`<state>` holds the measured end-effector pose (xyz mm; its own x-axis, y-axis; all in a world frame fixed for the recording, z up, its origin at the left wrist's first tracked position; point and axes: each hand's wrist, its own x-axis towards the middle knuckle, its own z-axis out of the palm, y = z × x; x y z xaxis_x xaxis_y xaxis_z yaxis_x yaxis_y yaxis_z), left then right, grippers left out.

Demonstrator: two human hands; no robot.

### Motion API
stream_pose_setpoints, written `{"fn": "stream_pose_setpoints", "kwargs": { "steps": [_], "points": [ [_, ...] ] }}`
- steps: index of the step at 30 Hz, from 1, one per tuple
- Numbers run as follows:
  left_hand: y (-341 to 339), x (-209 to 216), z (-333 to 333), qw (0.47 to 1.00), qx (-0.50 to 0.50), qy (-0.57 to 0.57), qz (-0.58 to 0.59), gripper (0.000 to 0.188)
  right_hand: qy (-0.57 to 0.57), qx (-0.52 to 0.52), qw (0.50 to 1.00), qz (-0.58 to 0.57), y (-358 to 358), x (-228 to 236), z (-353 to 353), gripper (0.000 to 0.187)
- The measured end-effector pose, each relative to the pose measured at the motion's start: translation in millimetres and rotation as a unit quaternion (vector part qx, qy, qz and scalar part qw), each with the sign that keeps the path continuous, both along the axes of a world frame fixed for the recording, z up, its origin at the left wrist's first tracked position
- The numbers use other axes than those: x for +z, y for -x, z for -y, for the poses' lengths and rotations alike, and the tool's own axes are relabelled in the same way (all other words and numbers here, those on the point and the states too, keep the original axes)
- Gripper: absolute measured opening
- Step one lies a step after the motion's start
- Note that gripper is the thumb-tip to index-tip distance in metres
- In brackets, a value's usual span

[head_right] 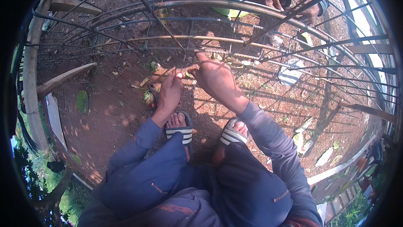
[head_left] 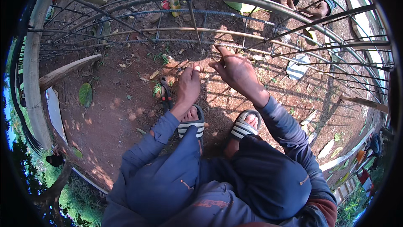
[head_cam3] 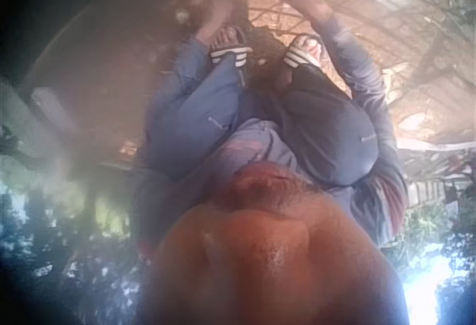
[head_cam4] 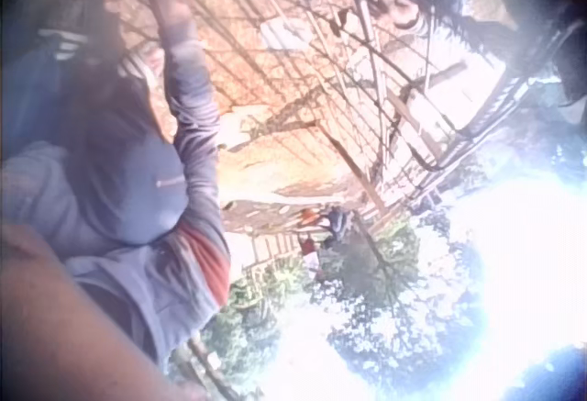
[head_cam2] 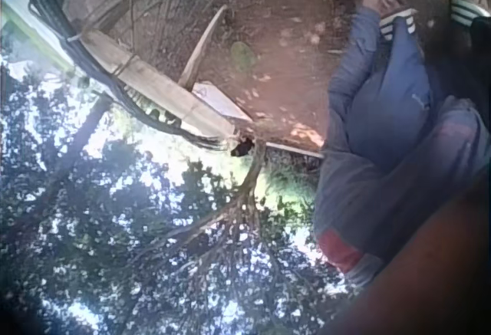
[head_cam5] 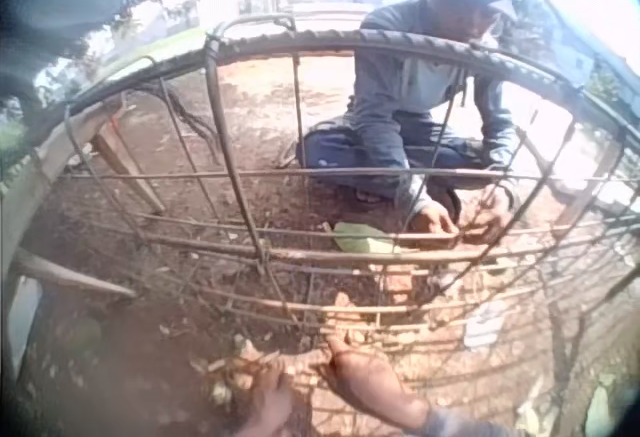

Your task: The person is assembling a rebar cage by tying rebar rods together with wire. They use pliers to twist and secure the wire at multiple intersections of the rebar grid.

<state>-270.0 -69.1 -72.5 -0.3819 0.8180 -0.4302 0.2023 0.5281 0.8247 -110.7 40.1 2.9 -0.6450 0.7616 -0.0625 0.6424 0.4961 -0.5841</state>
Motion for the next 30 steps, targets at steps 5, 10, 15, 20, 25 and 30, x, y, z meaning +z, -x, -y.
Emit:
{"fn": "stream_pose_setpoints", "kwargs": {
  "steps": [5, 10, 15, 20, 25, 30],
  "points": [
    [-10.6, 31.3, -48.5, 0.994, 0.060, -0.086, -0.014, 0.030, -0.226, 0.044, 0.971, -0.069, 17.7, 46.9, -52.2, 0.035],
    [-10.7, 9.5, -68.1, 0.984, 0.090, -0.145, -0.050, 0.030, 0.112, 0.037, 0.993, -0.027, 36.4, 12.2, -105.4, 0.042],
    [-13.0, 1.5, -69.4, 0.983, 0.121, -0.140, -0.011, 0.029, 0.224, -0.026, 0.969, -0.104, 61.1, 14.0, -107.6, 0.035],
    [-5.8, 13.4, -66.1, 0.986, 0.111, -0.126, -0.013, 0.027, 0.226, -0.076, 0.958, -0.162, 64.4, 10.7, -99.4, 0.029],
    [38.2, 78.5, -62.4, 0.990, -0.067, -0.082, -0.093, 0.021, 0.130, -0.050, 0.961, -0.240, 57.0, 6.3, -77.1, 0.027],
    [79.6, 96.8, -86.5, 0.834, -0.273, -0.237, -0.416, 0.016, -0.011, -0.034, 0.991, -0.131, 47.4, 6.2, -65.7, 0.016]
  ]
}}
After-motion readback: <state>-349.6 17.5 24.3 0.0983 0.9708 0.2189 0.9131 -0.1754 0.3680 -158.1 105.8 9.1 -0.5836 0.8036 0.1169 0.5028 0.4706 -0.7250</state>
